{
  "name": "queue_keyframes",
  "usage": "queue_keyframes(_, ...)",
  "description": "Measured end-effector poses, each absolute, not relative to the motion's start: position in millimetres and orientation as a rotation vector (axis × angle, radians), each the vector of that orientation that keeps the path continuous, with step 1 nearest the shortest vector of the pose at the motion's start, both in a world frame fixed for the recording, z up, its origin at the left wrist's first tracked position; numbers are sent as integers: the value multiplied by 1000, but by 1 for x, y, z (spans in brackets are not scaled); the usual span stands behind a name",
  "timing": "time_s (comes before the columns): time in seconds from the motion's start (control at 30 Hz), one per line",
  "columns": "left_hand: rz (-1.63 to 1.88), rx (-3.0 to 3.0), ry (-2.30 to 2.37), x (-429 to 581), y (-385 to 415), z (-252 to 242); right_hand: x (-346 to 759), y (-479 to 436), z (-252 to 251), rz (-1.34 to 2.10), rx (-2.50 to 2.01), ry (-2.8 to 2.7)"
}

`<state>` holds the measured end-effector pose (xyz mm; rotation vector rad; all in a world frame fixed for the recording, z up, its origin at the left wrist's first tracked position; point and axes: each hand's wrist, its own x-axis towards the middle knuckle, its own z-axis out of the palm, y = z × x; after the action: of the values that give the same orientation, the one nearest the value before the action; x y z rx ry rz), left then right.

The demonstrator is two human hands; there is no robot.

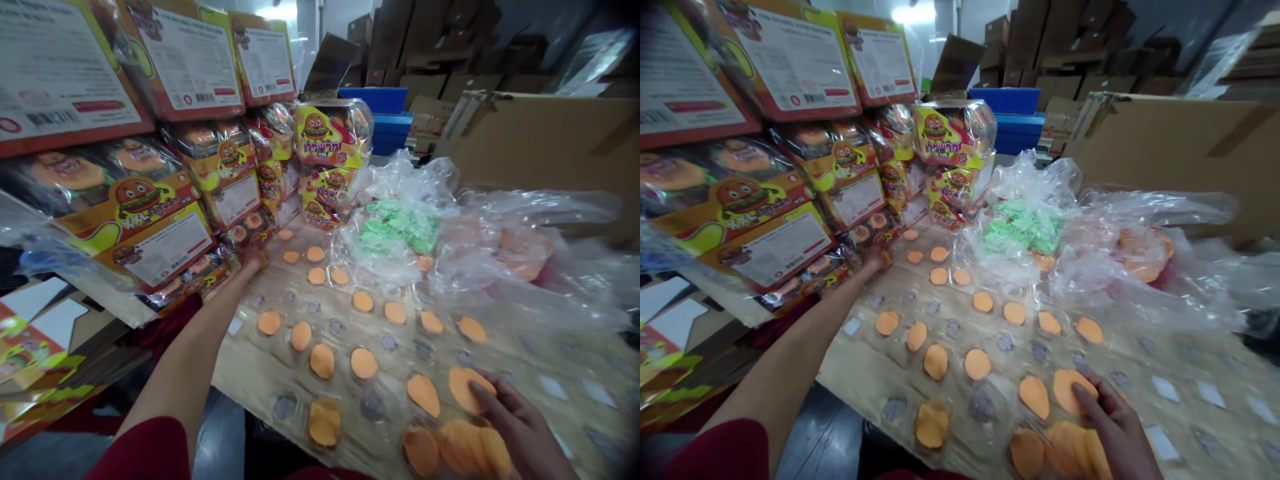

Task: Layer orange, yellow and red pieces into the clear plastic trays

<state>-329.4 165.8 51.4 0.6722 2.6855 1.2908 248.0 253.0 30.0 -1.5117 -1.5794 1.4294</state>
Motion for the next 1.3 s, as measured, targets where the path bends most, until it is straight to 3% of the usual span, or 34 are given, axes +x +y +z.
queue_keyframes(0.13,1324,788,2636,-255,131,49,219,242,41,1428,-1424,-1720)
queue_keyframes(0.27,1322,891,1536,-100,75,36,151,203,50,1530,-1010,-2049)
queue_keyframes(0.33,1385,778,1280,-48,52,32,118,178,51,1574,-715,-2207)
queue_keyframes(0.43,1538,598,1586,-60,28,32,91,151,43,1392,-425,-2370)
queue_keyframes(0.53,1497,413,2225,-153,13,37,89,136,24,1112,-31,-2712)
queue_keyframes(0.63,1448,314,2497,-247,7,39,94,128,5,858,330,-3018)
queue_keyframes(0.8,1124,312,2800,-307,2,21,97,121,-7,747,256,-3107)
queue_keyframes(1.1,659,692,3032,-292,-13,2,92,119,-1,665,267,-3161)
queue_keyframes(1.2,649,874,3026,-274,-17,5,97,122,14,623,251,-3124)
queue_keyframes(1.3,865,1133,3110,-222,-21,0,126,146,33,659,30,-2949)
